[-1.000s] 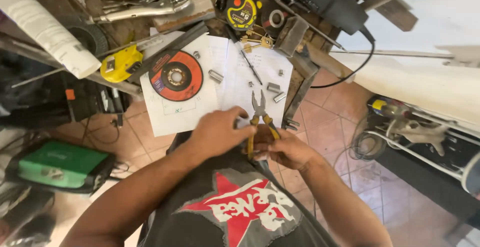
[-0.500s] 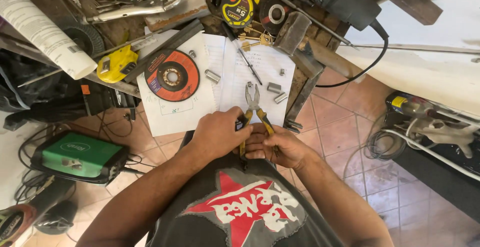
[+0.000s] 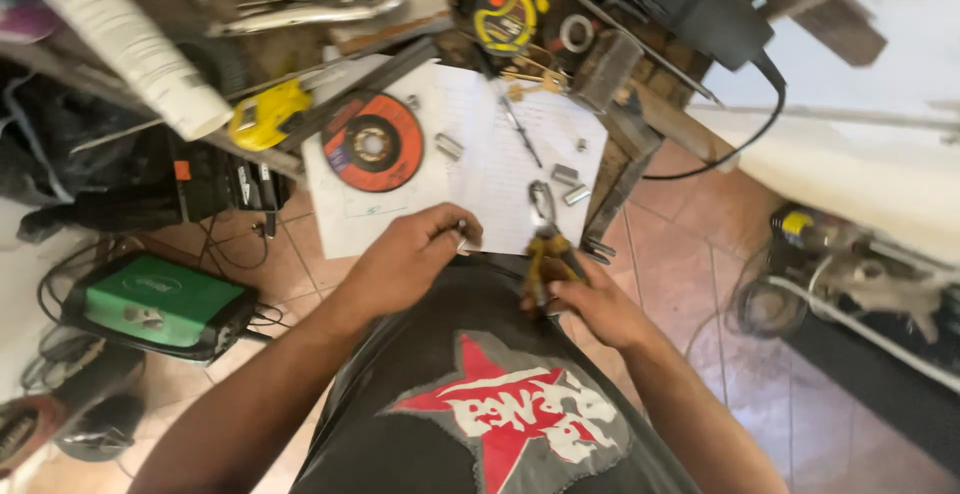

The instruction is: Using an angle grinder, pliers, and a hammer to shape and assemble metal components

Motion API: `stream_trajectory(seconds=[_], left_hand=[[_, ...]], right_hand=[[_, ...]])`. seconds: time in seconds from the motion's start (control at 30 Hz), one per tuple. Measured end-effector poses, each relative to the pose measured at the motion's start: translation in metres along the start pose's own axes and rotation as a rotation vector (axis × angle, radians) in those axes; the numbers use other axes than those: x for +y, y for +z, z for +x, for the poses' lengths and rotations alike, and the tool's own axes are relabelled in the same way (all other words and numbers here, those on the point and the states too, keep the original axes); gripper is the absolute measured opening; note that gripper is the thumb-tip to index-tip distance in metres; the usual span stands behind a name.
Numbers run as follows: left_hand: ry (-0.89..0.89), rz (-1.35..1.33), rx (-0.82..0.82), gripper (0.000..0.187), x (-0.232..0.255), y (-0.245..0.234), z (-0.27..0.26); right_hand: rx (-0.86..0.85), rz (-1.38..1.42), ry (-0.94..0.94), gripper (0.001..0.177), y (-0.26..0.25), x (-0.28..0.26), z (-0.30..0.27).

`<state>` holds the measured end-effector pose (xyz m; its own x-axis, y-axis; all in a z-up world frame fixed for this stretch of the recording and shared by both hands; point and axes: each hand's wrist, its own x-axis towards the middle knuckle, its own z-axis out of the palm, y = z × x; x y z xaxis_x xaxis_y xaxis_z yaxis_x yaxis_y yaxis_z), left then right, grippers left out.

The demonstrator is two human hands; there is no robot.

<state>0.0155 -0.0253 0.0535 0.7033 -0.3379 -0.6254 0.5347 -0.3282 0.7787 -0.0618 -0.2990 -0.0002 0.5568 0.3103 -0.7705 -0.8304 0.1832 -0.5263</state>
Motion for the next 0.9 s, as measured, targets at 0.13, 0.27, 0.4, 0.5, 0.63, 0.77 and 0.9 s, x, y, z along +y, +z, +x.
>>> stream_trajectory(seconds=[0.13, 0.27, 0.4, 0.5, 0.63, 0.77, 0.9], left_hand=[[0.093, -0.145, 0.129, 0.037, -0.020, -0.007, -0.004], [0.099, -0.633, 0.202, 0.027, -0.063, 0.006, 0.015], [0.083, -1.091, 0.025, 0.023, -0.070, 0.014, 0.016], [0.129, -1.122, -0.040, 0.024, -0.056, 0.012, 0.006], [0.139, -1.047, -0.045, 0.036, -0.046, 0.014, 0.001], [0.223, -0.958, -0.089, 0.035, -0.046, 0.018, 0.000], [0.265, -0.915, -0.078, 0.031, -0.048, 0.021, -0.003]], right_hand=[[-0.008, -0.480, -0.274, 0.050, -0.040, 0.013, -0.007], [0.129, -0.852, -0.406, 0.056, -0.015, -0.019, -0.037], [0.226, -1.138, -0.447, 0.062, 0.013, -0.039, -0.060], [0.268, -1.294, -0.445, 0.064, 0.027, -0.057, -0.078], [0.302, -1.420, -0.392, 0.066, 0.030, -0.073, -0.093], [0.327, -1.566, -0.480, 0.065, 0.041, -0.084, -0.108], [0.387, -1.672, -0.522, 0.065, 0.043, -0.085, -0.112]])
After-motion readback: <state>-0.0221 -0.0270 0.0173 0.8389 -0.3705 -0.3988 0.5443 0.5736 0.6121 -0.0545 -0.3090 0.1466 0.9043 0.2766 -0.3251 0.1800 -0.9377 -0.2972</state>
